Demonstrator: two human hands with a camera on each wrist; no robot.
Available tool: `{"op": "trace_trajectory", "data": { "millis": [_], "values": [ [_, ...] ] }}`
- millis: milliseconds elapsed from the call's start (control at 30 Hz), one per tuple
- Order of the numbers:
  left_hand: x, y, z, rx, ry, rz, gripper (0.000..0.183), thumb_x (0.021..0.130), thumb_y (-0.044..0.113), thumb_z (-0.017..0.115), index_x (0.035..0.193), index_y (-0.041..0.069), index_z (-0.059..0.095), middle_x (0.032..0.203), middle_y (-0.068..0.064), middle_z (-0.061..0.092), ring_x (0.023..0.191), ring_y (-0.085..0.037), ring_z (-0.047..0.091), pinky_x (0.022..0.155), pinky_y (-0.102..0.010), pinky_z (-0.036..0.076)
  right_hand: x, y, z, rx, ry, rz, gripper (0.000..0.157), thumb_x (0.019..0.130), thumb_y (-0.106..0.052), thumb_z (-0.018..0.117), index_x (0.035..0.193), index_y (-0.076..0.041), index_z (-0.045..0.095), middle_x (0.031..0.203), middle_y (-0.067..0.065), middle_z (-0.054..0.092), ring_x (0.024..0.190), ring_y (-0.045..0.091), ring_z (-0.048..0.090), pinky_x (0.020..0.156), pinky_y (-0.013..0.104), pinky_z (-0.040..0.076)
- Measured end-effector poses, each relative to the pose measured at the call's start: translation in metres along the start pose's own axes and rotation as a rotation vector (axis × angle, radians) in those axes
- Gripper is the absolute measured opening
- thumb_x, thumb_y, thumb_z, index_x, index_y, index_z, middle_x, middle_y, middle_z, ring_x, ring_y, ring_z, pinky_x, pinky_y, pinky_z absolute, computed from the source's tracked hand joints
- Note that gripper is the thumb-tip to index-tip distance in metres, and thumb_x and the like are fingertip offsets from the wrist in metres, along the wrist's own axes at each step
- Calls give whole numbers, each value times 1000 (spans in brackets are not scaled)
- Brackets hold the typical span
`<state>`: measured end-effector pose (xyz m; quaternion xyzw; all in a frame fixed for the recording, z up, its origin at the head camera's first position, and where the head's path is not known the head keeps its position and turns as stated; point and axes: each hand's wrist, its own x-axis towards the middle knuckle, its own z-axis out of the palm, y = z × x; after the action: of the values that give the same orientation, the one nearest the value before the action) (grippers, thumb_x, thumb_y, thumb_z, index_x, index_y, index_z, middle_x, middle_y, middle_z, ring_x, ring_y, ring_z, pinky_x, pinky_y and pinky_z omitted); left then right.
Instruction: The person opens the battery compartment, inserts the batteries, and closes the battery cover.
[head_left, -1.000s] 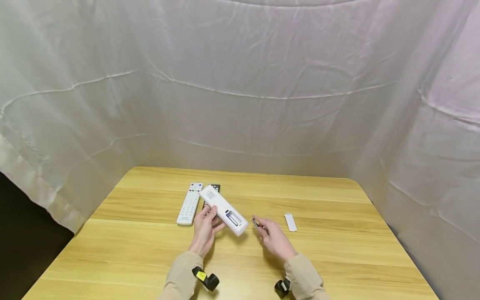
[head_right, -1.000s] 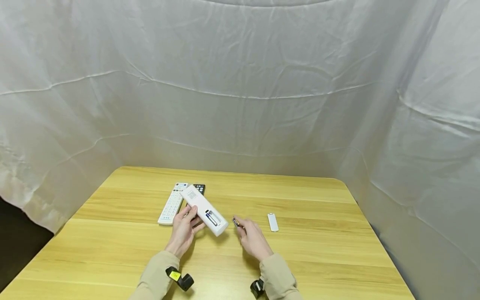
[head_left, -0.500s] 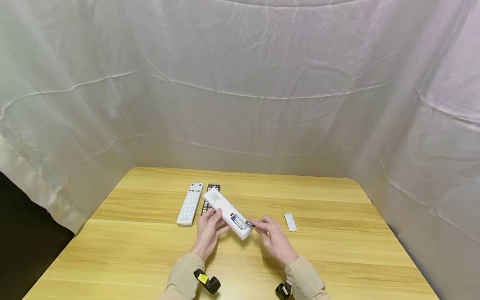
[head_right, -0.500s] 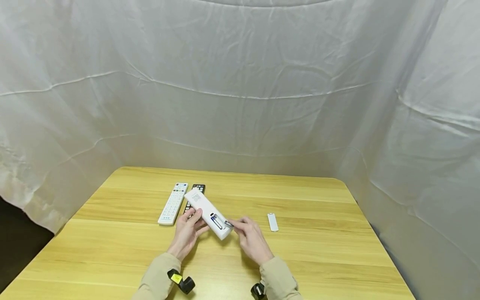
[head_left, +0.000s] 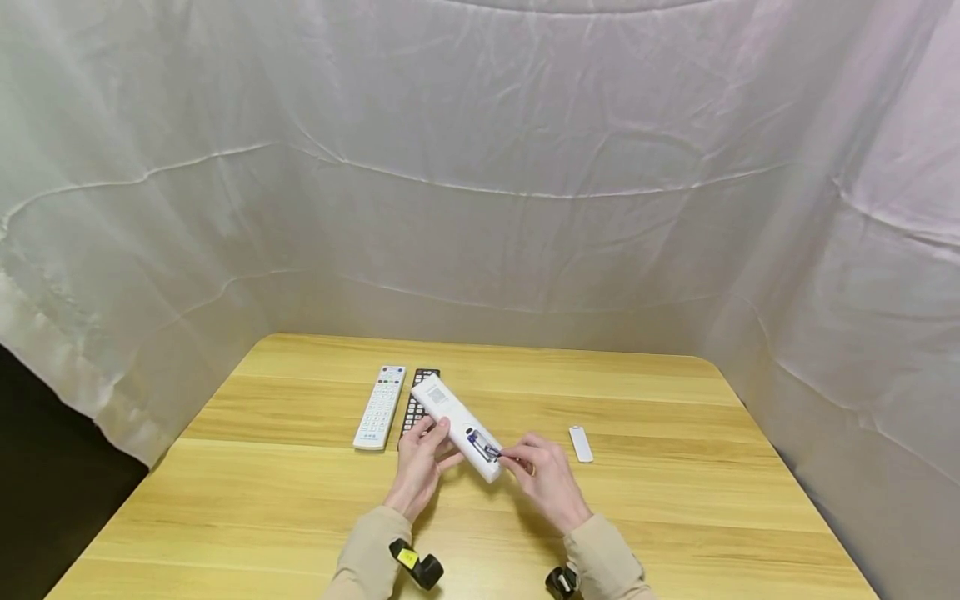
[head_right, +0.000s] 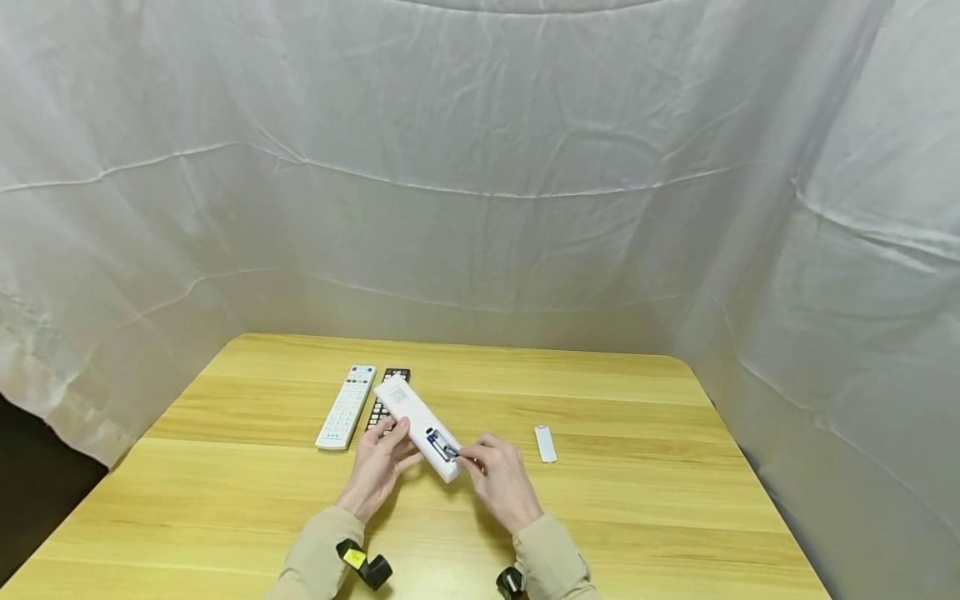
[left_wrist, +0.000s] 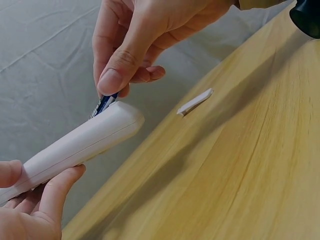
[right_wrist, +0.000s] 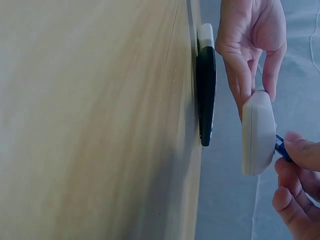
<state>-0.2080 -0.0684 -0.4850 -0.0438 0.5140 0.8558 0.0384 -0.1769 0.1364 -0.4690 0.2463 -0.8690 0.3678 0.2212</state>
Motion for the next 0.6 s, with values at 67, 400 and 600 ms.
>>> {"op": "trace_trajectory", "data": {
  "millis": [67,400,600],
  "values": [
    [0,0,1,0,2,1,51,104,15,53,146,-8,35,116,-12,69,92,-13,71,87,-36,66,0,0,0,0,-2,1,13,77,0,81,90,-2,78,75,0,66,64,-6,47,50,11,45],
    [1,-2,3,10,-12,3,50,104,13,54,146,-9,36,116,-13,68,92,-14,72,87,-39,65,1,1,3,-73,-12,-83,18,74,5,80,92,-1,79,78,1,65,65,1,51,53,10,47],
    [1,-2,5,13,-15,-1,53,104,13,53,147,-10,33,117,-14,66,91,-13,71,87,-39,65,1,2,4,-107,2,-135,23,72,10,80,92,0,79,79,1,65,66,4,53,55,11,47]
  ]
}}
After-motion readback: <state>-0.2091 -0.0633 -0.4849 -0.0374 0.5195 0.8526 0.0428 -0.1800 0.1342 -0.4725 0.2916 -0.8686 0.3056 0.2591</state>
